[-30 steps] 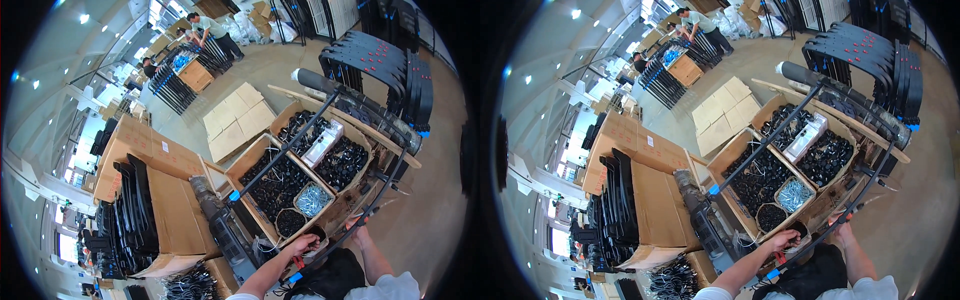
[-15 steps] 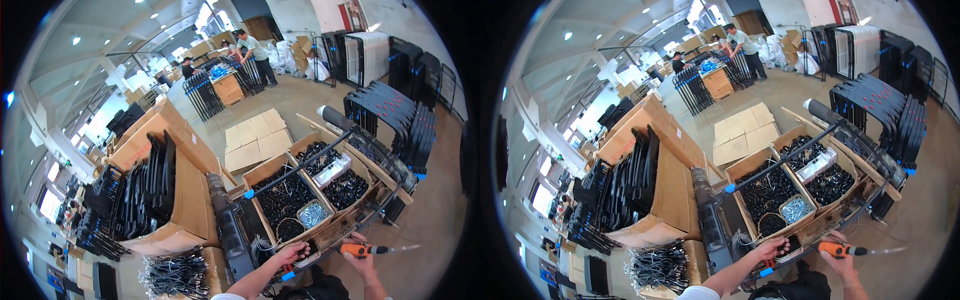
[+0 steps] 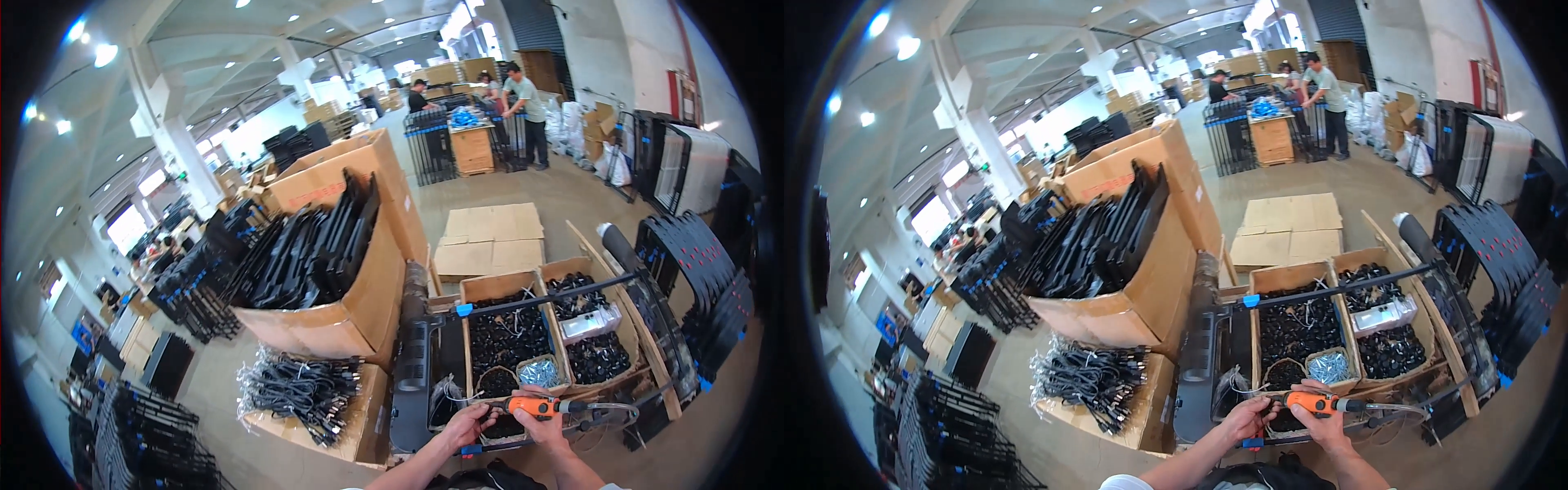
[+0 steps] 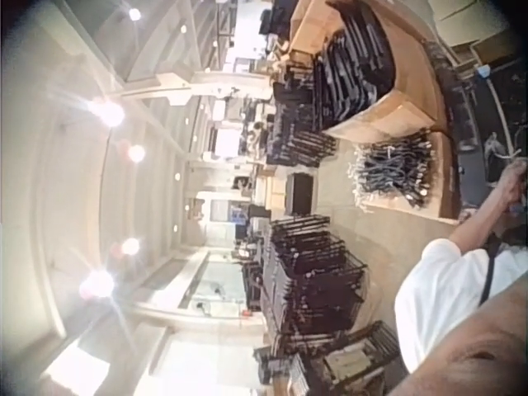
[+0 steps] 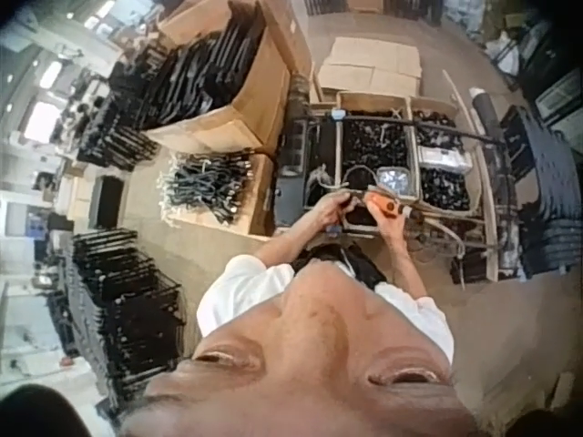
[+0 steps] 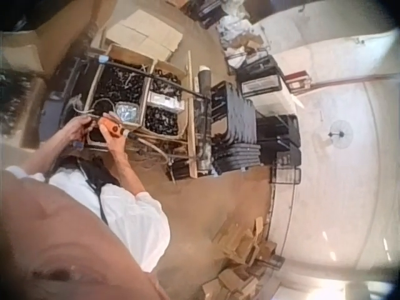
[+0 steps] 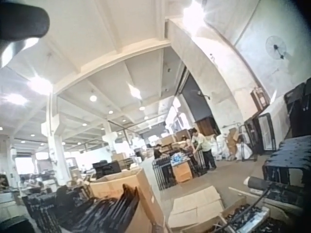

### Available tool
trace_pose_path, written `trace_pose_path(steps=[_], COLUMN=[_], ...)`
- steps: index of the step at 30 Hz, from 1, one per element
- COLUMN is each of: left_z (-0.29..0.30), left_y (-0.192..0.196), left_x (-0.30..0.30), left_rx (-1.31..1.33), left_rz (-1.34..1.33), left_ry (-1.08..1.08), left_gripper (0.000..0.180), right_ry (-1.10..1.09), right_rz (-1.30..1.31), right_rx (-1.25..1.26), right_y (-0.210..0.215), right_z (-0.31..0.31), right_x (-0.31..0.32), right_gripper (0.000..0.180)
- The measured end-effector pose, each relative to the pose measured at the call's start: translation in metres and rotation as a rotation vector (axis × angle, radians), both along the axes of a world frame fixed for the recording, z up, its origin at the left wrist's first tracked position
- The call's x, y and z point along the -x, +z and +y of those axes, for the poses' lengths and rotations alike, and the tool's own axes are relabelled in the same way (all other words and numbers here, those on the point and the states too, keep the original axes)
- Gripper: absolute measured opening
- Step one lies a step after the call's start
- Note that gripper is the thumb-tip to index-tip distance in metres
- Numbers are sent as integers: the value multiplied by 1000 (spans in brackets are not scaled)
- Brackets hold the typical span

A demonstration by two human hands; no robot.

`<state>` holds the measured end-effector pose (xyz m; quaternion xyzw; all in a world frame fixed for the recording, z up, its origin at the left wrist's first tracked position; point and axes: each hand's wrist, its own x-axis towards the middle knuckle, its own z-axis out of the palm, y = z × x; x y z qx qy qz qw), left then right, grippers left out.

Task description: Assembling plastic components onto metal frames using hand tools and a pneumatic screwdriver in a factory.

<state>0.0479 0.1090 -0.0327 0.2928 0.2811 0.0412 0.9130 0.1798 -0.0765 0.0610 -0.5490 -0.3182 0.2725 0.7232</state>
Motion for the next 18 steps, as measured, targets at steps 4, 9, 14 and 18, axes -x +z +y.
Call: trace_pose_path(steps=[4,9,14,18], left_z=[-1,-9,-23,-22], left_y=[2,-17,3,0], left_x=[9,16,19,21], left_rx=[66,127,220,212], left_rz=[82,23,-36,25], left_ry=[173,343,511,550], left_gripper=[22,24,24,27], right_ry=[113,221,228,264], right_rz=[28,44,62,65], right_rx=[-22,-41,-46,-45], right_y=[-6,-14,-17,-19], right_z=[18,32,37,39], right_x=[-4,-10,-15,-19], right_gripper=[59,60,59,59])
